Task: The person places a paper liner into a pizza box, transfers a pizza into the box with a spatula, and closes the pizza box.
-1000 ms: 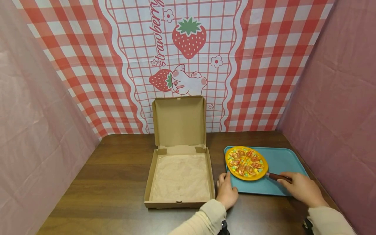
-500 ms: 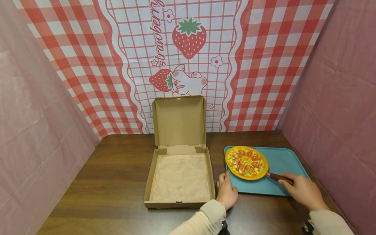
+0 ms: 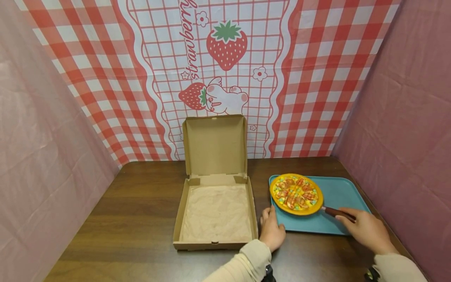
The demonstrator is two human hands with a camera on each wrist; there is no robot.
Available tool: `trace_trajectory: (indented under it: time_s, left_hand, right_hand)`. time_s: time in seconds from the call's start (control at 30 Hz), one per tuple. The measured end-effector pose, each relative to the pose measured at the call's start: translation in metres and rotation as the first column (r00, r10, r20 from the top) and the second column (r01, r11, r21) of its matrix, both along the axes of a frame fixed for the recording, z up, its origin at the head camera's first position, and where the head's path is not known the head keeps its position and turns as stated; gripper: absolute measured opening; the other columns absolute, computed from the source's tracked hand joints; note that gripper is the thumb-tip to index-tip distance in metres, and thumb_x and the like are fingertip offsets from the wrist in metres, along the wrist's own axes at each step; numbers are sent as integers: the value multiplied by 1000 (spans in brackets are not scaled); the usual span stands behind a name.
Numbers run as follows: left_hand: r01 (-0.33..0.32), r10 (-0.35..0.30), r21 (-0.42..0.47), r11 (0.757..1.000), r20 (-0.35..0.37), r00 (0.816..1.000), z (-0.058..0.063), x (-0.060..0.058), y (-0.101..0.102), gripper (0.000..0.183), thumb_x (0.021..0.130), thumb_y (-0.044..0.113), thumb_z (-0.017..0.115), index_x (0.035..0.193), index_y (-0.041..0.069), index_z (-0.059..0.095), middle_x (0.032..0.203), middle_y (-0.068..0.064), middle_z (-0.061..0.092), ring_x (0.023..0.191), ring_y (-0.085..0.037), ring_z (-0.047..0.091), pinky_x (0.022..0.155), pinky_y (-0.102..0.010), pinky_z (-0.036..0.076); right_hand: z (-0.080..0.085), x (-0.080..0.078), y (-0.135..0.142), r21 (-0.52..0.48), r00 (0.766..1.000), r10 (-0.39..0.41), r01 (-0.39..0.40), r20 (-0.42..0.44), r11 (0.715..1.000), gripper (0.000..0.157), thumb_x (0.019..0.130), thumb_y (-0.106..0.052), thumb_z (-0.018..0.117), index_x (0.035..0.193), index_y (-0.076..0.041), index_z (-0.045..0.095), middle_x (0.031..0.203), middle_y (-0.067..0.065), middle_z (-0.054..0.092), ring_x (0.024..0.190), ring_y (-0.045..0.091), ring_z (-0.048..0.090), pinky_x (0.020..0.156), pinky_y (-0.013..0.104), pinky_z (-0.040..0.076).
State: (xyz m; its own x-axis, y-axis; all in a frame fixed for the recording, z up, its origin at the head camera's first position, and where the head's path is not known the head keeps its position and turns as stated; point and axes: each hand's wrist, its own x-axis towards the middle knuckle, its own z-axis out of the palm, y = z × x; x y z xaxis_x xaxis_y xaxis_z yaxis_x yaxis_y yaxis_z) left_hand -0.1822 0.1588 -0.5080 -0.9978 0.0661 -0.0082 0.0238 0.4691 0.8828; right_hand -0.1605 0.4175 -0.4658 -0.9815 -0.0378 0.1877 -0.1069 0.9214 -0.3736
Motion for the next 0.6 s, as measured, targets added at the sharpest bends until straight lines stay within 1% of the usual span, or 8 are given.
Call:
trace_trajectory:
  time_s: [0.17, 0.27, 0.37, 0.4, 0.53, 0.6]
  left_hand:
    - [1, -1, 6, 1000, 15, 1000, -1, -1, 0, 62, 88, 1, 60, 147, 5, 42, 133, -4, 43, 123, -24, 40, 104, -36, 41]
    - [-3, 2, 12, 1000, 27, 1000, -1, -1, 1, 62, 88, 1, 60, 147, 6, 42, 134, -4, 43, 124, -23, 40, 105, -35, 41]
    - [-5, 5, 9, 1000, 22, 1000, -2, -1, 2, 61, 88, 2, 60, 147, 6, 42, 133, -4, 43, 124, -23, 40, 104, -35, 41]
    - [-6, 6, 6, 1000, 19, 1000, -2, -2, 2, 61, 88, 2, 60, 147, 6, 42, 133, -4, 43, 123, -23, 40, 104, -35, 41]
    - [-11, 11, -11, 1000, -3, 1000, -2, -2, 2, 61, 87, 2, 61, 146, 5, 43, 131, -5, 44, 122, -24, 41, 103, -35, 41]
    - [-13, 13, -15, 1000, -5, 1000, -3, -2, 2, 62, 87, 2, 61, 146, 5, 44, 132, -5, 44, 122, -25, 41, 104, -34, 42]
  right_hand:
    - [2, 2, 3, 10, 999, 19, -18, -37, 1000, 40, 93, -32, 66, 113, 2, 71, 93, 18, 73, 61, -5, 43, 52, 24, 36]
    - [3, 3, 4, 17, 1000, 14, -13, -28, 1000, 39, 92, -33, 67, 112, 0, 71, 92, 17, 73, 61, -5, 44, 53, 24, 36]
    - [3, 5, 5, 18, 1000, 8, -8, 1, 1000, 41, 94, -35, 65, 115, 0, 70, 91, 15, 73, 59, -2, 41, 53, 25, 33]
    - [3, 6, 6, 15, 1000, 5, -5, 4, 1000, 41, 95, -35, 64, 115, 1, 70, 89, 13, 72, 57, 0, 39, 52, 25, 31]
    - [3, 8, 7, 18, 1000, -4, 4, -10, 1000, 42, 95, -33, 63, 117, 2, 69, 81, 11, 70, 53, 2, 36, 50, 24, 29]
    - [3, 9, 7, 17, 1000, -10, 10, -16, 1000, 43, 96, -33, 63, 117, 3, 68, 80, 10, 70, 51, 3, 35, 49, 25, 27]
